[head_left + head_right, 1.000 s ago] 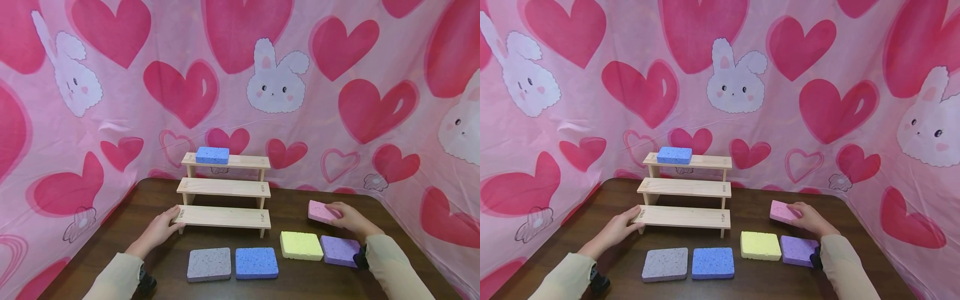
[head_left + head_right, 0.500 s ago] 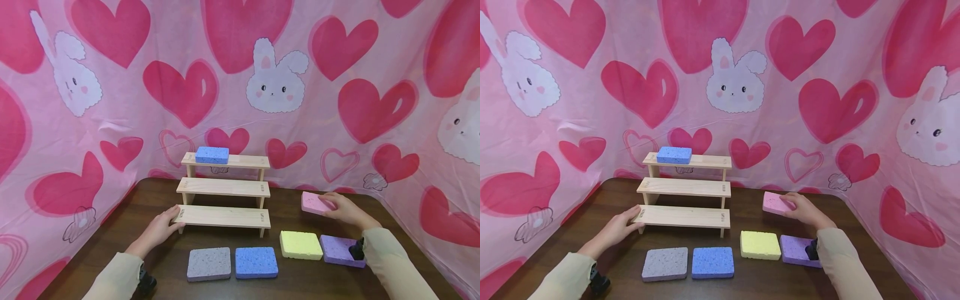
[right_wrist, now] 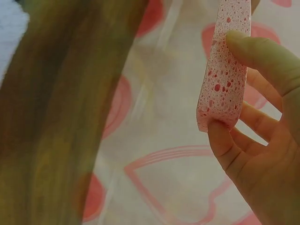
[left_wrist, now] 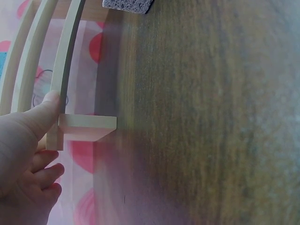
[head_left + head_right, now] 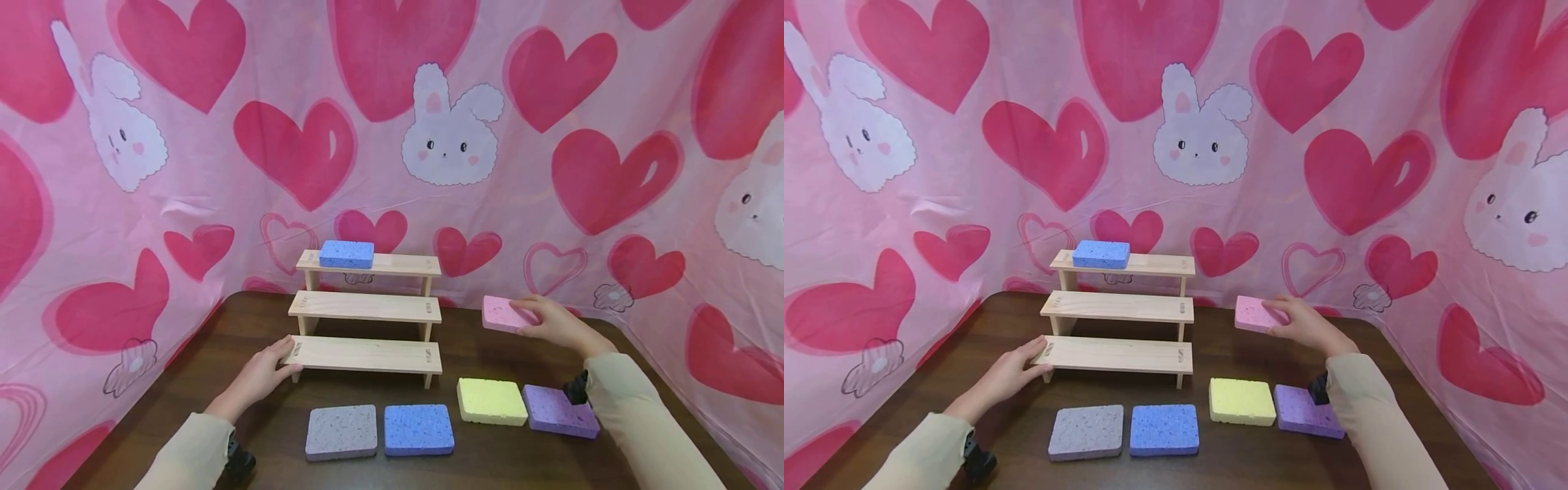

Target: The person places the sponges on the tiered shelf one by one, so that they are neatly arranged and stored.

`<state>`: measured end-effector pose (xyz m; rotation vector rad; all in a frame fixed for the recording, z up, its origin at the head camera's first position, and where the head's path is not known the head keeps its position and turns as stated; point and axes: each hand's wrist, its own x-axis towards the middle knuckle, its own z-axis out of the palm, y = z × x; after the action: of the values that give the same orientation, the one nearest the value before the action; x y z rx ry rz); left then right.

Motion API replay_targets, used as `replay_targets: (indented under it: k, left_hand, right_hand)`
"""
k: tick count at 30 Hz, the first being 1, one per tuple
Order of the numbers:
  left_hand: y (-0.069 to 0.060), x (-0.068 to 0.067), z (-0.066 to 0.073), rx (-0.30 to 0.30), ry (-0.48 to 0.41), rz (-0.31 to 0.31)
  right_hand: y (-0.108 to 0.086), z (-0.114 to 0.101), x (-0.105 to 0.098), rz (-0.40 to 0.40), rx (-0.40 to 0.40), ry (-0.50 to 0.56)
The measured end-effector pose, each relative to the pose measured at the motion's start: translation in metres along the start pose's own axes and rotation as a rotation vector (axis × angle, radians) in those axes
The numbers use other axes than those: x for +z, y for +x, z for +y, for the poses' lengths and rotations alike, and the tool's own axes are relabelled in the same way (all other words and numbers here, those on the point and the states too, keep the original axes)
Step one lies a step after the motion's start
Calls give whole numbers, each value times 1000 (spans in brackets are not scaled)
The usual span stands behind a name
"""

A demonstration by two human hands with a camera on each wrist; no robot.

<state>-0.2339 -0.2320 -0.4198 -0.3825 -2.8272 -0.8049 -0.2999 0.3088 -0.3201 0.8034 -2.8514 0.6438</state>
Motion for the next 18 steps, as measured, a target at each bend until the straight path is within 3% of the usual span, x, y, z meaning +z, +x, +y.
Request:
replay_targets:
  k: [6,18]
  left_hand:
    - [0,0,0,-13,-4,-6]
    - [1,0,1,-22,-11,-7]
  right_hand:
    - [14,-10,-6,30,-62,-18]
    - [34,-30,-16,43,-81,-31]
